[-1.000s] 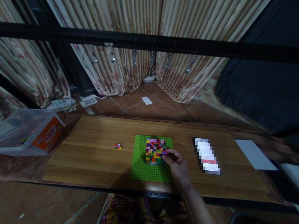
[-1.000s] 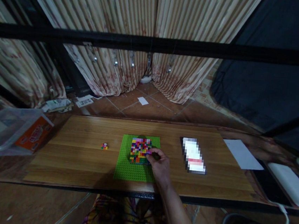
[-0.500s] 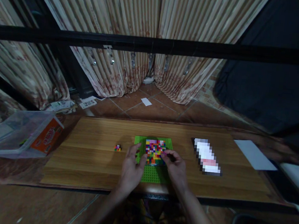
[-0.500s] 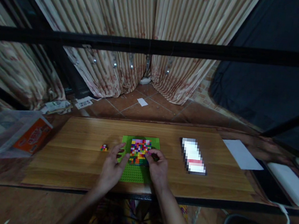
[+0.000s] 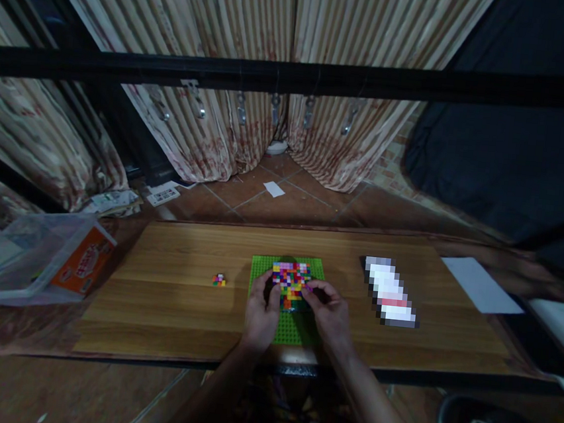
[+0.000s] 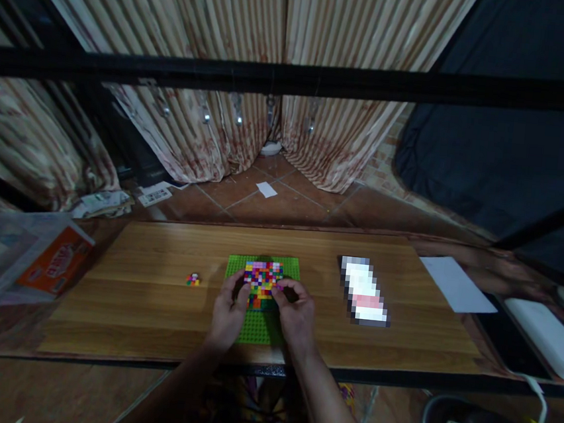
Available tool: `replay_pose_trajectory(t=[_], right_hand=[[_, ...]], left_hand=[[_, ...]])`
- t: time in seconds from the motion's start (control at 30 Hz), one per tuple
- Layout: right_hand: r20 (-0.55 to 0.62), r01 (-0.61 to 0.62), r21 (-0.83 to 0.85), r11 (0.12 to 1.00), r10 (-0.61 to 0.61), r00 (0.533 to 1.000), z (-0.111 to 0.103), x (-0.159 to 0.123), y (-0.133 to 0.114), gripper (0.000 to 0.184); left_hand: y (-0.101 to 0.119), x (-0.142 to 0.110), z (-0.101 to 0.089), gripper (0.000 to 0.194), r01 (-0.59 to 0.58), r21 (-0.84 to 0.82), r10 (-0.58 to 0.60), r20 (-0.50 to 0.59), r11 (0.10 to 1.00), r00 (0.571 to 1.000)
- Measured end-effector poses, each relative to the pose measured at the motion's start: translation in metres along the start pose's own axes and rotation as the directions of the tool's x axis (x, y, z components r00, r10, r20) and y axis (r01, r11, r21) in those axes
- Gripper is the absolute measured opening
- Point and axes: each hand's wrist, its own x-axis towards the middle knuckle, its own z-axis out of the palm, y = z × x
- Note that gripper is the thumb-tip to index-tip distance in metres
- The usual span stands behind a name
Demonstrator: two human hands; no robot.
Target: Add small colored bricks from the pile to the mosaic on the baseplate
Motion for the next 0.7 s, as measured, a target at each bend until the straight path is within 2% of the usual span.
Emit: replay_pose_trajectory(t=[0.2,0.33,0.57,0.7], right_hand=[[-0.019,-0.026,0.061,0.998,0.027,0.999,0.001,0.000,-0.002,0.027],[-0.021,0.007,0.031,0.999,-0.007,1.000,0.001,0.001,0.001,0.029],[-0.027,0.088,-0.065,0.994,-0.090,0.996,0.001,-0.001,0.012,0.032],[-0.013,0.077,-0.092,0.993,-0.079,0.997,-0.003,-0.001,0.013,0.034]], left_hand=[[0.002,0.004,-0.001,0.037,0.088,-0.148,-0.085,0.025,0.985,0.996],[0.010,0.004,-0.003,0.033,0.138,-0.159,-0.138,0.011,0.978,0.990],[0.003,0.006,0.001,0.034,0.064,-0.090,-0.067,-0.030,0.994,0.997],[0.003,0.005,0.003,0.032,0.073,-0.127,-0.075,-0.014,0.989,0.997]])
